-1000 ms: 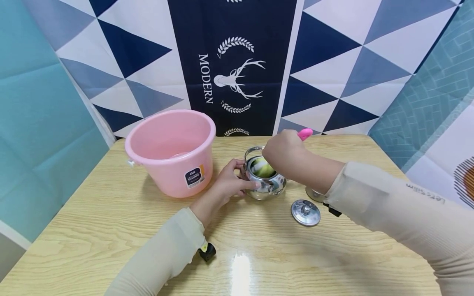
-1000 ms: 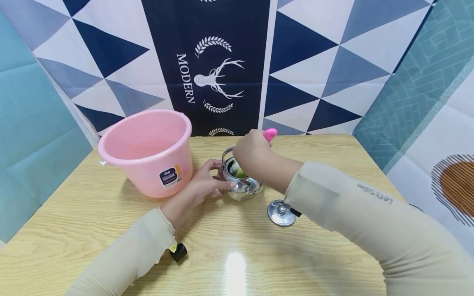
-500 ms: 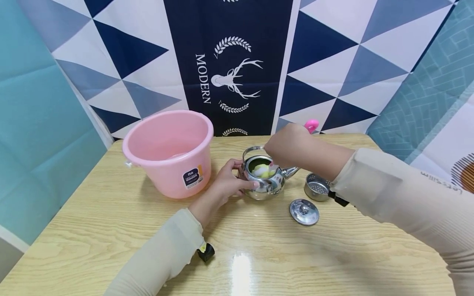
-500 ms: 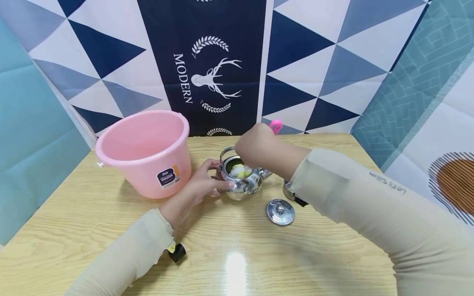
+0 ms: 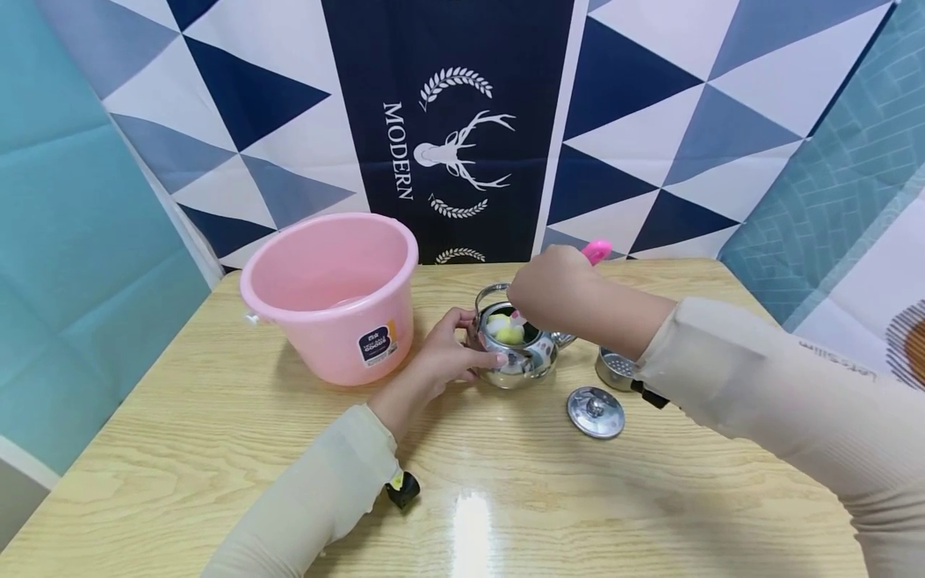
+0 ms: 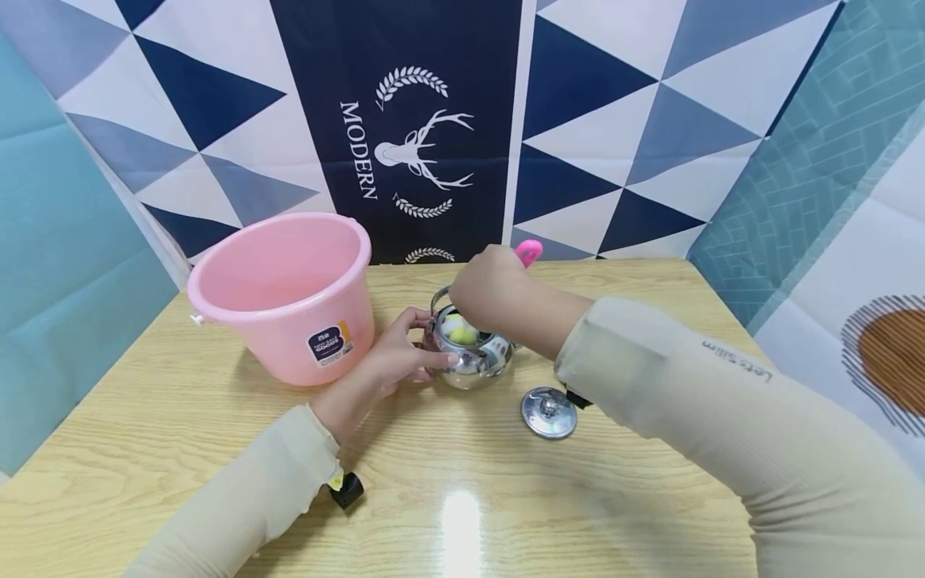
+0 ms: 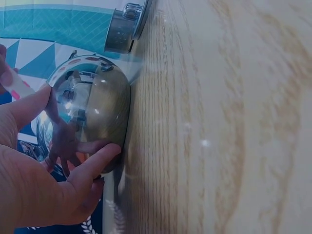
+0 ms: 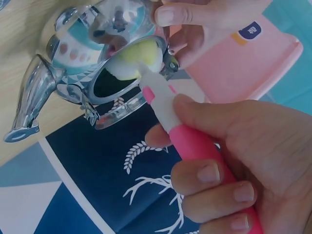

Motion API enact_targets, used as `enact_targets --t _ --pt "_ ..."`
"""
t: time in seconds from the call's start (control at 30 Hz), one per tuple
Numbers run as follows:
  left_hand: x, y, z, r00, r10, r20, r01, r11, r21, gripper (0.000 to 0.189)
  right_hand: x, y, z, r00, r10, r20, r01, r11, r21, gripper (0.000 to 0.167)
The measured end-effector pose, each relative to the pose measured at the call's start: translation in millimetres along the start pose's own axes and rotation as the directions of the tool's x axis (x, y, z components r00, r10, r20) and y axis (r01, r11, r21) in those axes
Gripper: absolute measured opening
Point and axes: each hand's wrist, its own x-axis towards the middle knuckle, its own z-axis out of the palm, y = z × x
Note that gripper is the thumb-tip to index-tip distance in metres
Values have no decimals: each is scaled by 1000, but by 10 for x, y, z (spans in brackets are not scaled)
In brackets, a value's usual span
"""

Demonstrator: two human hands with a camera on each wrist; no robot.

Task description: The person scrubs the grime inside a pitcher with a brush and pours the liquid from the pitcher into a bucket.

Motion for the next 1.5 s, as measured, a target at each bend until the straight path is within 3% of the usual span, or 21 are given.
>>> enact_targets --t 0.2,0.5,0.77,1.03,1.2,1.5 --pt "7 11 9 1000 4 0 -4 1000 2 78 54 19 10 999 37 8 -36 999 -37 7" --pt "11 0 8 1000 20 -9 -20 1000 3 78 35 89 43 995 82 58 -83 996 20 10" --pt "19 -7 1 1000 8 -16 -8 1000 6 79 -25 137 -27 986 47 159 -55 997 52 10" --pt "16 1 -2 1000 0 -23 0 1000 9 79 -77 189 -65 980 -39 196 11 990 143 17" --pt "19 11 -10 1000 -6 -22 6 1000 4 79 -34 194 -15 978 -84 191 51 984 171 20" --pt "41 -6 -3 1000 0 -7 0 1000 3 80 18 93 80 998 -4 60 -1 997 82 15"
